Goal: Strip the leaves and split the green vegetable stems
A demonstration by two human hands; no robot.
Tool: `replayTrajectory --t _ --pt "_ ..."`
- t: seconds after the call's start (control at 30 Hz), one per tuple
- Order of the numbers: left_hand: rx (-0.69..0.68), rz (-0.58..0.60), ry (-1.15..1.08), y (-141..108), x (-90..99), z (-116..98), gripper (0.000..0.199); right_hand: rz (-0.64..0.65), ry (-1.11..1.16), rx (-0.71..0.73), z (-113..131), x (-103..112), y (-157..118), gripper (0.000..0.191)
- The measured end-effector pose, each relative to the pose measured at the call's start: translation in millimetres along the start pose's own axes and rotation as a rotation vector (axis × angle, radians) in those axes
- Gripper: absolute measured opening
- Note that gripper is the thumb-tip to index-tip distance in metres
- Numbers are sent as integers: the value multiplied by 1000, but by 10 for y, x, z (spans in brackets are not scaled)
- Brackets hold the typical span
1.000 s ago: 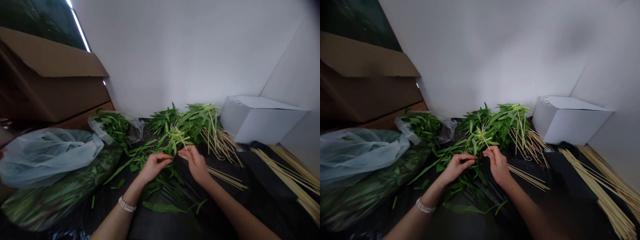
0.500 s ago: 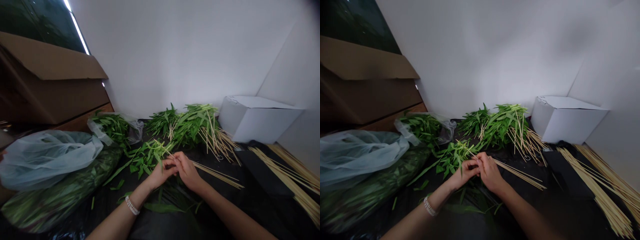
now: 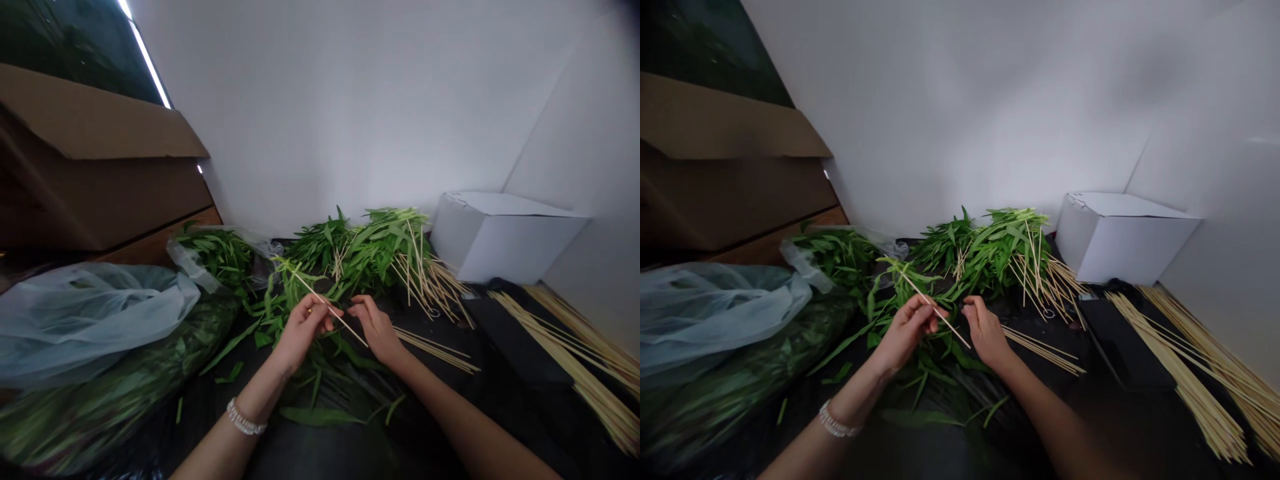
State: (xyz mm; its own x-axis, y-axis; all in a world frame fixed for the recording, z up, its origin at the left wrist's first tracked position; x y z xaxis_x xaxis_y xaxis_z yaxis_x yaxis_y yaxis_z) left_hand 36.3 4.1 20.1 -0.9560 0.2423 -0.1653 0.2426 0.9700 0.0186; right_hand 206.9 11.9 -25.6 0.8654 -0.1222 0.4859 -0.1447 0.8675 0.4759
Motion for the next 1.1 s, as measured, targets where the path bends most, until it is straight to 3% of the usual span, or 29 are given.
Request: replayTrajectory --t 0.17,0.37,0.47,0.57,0.67,0.8,0.97,1.1 --pt "55 -108 -185 9 132 -273 21 173 -344 106 -175 -106 10 21" --pt "145 -169 -369 53 351 -426 21 223 -462 187 -133 -125 -28 17" --pt "171 -230 -303 53 502 -440 23 252 -506 188 -116 -131 -24 17" --pt "119 -260 -48 167 572 -462 23 292 -550 192 -99 -150 -14 17" --pt "-35 -232 266 498 539 -516 26 311 -577 193 -73 -154 -8 16" --pt "-230 -226 603 1203 437 -579 18 326 -586 182 -36 -135 -11 14" --pt "-168 -191 873 2093 286 -451 17 320 -577 173 -20 -118 -2 14" --pt "-131 -207 959 2543 201 -281 13 337 -575 168 -33 -124 14 15"
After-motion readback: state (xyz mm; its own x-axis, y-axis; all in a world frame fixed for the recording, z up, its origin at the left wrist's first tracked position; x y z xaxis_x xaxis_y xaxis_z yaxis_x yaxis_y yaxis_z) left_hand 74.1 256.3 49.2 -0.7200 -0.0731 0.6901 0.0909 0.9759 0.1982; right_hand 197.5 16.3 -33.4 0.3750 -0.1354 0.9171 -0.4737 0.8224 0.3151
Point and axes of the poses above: each hand's wrist, its own y-axis towards the middle knuckle, its own x-axis out of the back of the hand, z = x × y, the point moved 3 cm from there along y, towards the middle knuckle, and after that the axes turned 6 degrees about x, right-handed, at the moved point
